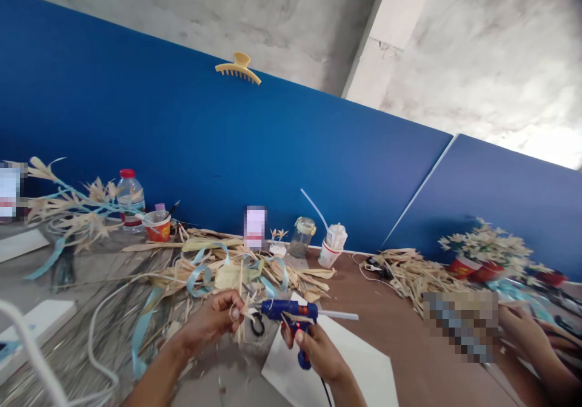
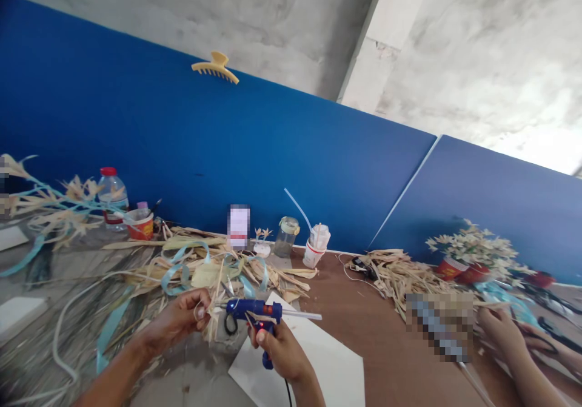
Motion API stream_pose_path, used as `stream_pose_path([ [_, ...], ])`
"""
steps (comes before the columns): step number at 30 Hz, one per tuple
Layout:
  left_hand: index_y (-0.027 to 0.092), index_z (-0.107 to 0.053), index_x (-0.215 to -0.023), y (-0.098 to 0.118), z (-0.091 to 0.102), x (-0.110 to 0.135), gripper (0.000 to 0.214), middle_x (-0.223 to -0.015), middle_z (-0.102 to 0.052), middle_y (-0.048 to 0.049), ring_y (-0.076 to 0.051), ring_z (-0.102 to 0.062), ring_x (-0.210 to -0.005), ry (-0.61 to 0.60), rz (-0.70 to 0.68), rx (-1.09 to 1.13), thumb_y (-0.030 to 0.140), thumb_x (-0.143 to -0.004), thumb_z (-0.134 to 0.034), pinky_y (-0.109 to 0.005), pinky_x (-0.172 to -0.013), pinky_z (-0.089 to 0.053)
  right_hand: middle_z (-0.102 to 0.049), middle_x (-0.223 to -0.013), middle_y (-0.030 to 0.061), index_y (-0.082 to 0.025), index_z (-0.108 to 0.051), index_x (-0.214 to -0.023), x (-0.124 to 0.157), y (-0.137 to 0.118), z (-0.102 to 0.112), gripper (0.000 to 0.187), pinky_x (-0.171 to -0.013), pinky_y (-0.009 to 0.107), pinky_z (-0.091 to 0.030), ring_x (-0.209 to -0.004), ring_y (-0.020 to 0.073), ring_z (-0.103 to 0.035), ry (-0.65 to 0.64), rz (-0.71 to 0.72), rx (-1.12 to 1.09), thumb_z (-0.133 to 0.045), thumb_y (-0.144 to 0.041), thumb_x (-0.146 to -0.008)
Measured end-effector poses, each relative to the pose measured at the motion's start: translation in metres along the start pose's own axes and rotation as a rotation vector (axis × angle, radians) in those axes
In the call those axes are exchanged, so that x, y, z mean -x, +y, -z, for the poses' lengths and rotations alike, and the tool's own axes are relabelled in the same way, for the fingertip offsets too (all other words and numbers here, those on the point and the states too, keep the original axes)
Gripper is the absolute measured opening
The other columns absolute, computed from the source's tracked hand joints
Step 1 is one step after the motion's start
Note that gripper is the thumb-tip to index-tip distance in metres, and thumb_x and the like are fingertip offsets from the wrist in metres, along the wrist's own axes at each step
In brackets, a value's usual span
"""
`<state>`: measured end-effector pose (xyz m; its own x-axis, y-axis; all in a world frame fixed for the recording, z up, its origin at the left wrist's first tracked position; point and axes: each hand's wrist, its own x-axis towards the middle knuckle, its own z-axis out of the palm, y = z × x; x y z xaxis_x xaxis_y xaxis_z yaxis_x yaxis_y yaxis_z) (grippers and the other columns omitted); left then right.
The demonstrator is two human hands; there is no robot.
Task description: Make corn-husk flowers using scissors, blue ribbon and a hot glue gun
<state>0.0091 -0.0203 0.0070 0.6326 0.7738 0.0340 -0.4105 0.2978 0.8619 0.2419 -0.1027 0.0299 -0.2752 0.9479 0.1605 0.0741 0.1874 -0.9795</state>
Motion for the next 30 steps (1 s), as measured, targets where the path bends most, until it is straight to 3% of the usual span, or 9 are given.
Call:
stream_pose_path([
  [30,0.016,-0.06,-0.069,-0.0025,0.0035,0.0,0.033,-0.054,-0.049,0.0058,-0.006,-0.044,-0.048,0.017,0.002,0.013,0.037,-0.059,-0.084,-0.02,-0.049,-0.025,-0.038,-0.062,-0.0019,-0.02,-0.042,-0.063,-0.0011,0.0007,-0.0015,0.059,-0.056,0.027,-0.026,-0.059,0.012,-0.033,-0.043,-0.003,-0.018,-0.05,-0.078,-0.07],
])
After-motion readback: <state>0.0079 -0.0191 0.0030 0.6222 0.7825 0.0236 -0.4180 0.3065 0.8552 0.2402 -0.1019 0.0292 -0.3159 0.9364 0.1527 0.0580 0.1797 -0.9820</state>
